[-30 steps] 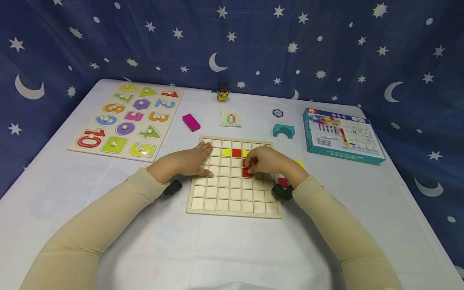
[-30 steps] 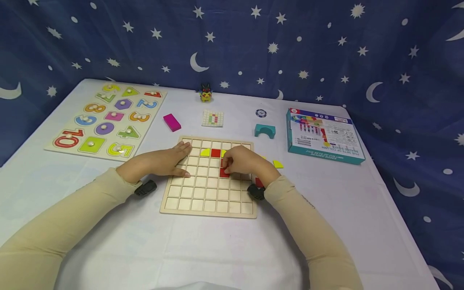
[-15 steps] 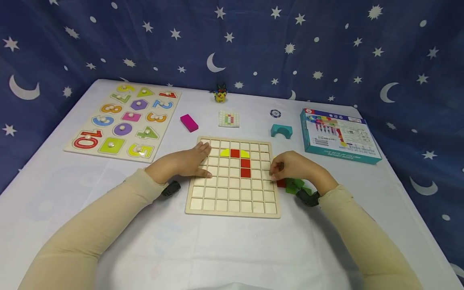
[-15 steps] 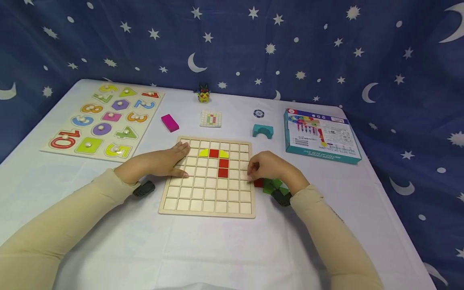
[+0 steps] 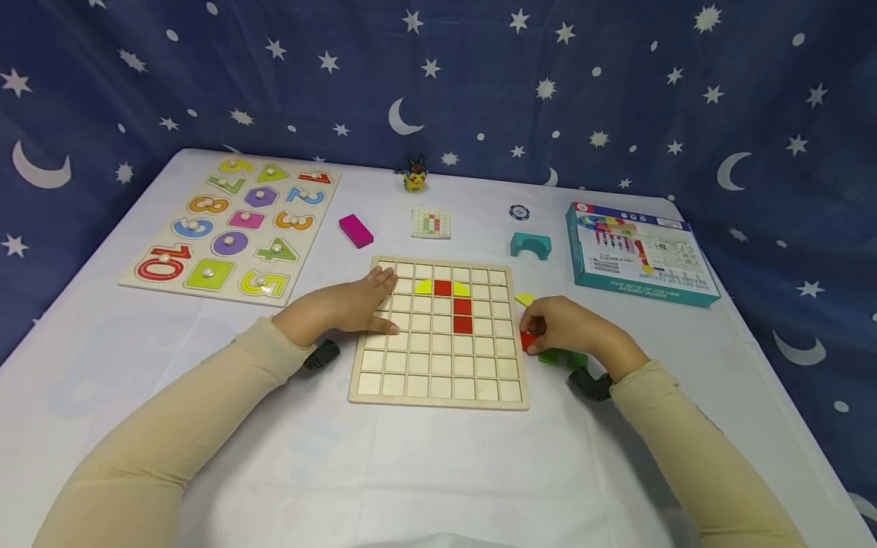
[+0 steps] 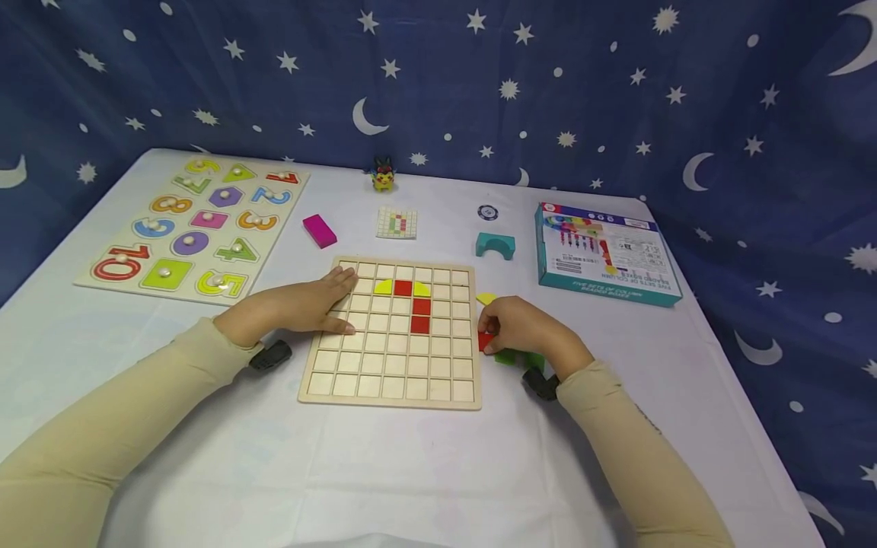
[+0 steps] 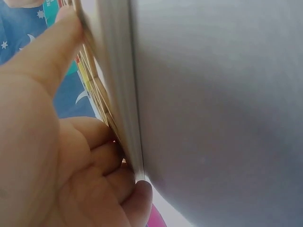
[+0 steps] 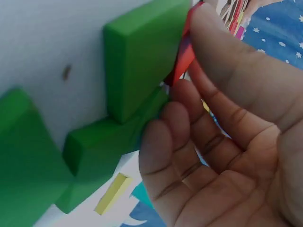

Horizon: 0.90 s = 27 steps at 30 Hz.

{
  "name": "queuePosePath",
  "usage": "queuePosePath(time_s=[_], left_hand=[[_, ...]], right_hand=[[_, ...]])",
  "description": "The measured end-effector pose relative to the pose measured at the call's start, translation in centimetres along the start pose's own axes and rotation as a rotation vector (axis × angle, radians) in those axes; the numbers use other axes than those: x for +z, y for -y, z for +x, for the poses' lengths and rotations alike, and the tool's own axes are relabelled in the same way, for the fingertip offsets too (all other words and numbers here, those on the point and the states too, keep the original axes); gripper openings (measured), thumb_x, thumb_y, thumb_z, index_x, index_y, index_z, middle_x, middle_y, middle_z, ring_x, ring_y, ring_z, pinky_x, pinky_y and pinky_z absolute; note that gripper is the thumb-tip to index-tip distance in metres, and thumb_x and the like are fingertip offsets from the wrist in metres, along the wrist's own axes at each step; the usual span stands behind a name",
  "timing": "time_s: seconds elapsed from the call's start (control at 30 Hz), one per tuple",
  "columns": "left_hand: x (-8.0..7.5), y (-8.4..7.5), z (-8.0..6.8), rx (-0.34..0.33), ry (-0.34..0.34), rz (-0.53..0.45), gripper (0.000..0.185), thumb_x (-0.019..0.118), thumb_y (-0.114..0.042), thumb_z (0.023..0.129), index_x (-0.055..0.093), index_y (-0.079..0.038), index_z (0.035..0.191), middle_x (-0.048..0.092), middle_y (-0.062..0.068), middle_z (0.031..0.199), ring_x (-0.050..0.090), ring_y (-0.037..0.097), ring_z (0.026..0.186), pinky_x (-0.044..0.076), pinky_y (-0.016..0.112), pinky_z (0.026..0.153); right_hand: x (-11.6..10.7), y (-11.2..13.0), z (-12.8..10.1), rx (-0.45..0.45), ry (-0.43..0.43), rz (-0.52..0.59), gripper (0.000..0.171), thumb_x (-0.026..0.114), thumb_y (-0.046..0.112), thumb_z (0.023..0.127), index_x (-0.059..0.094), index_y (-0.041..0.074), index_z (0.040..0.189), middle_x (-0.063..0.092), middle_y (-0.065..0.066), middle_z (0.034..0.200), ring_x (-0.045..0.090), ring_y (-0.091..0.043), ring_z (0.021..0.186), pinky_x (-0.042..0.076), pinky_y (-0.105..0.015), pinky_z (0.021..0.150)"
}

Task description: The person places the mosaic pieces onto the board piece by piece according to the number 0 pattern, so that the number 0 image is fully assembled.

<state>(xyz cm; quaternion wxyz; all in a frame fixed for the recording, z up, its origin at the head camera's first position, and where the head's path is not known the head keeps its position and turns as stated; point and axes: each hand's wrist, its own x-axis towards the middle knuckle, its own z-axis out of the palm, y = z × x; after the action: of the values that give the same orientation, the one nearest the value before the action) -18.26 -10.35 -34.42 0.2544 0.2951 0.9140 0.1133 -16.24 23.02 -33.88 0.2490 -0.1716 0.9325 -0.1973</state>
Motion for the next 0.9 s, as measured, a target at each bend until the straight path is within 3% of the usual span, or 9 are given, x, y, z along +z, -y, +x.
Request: queuePosePath(time_s=[0.53, 0.9], left_hand=[[0.1, 0.1, 0.1, 0.007, -0.004, 0.016, 0.091, 0.056, -0.045, 0.088, 0.006, 0.006, 0.145, 0.000, 0.021, 0.153, -0.004, 0.034, 0.141, 0.009, 0.044, 0.115], [0.0, 0.0, 0.0, 0.007, -0.001, 0.025, 0.090, 0.056, -0.044, 0.089, 0.006, 0.006, 0.145, 0.000, 0.021, 0.153, -0.004, 0.034, 0.141, 0.009, 0.044, 0.115]], right_hand=[[-1.1, 0.6, -0.2, -0.052, -0.026, -0.052, 0.010, 0.067, -0.001, 0.079, 0.064, 0.007, 0.084, 0.060, -0.003, 0.080, 0.051, -0.017, 0.076, 0.047, -0.029, 0.070], [-2.7, 1.3, -0.6, -0.049, -0.038, -0.022, 0.004, 0.066, 0.004, 0.082, 0.066, 0.006, 0.086, 0.060, -0.002, 0.078, 0.051, -0.017, 0.073, 0.045, -0.026, 0.064]])
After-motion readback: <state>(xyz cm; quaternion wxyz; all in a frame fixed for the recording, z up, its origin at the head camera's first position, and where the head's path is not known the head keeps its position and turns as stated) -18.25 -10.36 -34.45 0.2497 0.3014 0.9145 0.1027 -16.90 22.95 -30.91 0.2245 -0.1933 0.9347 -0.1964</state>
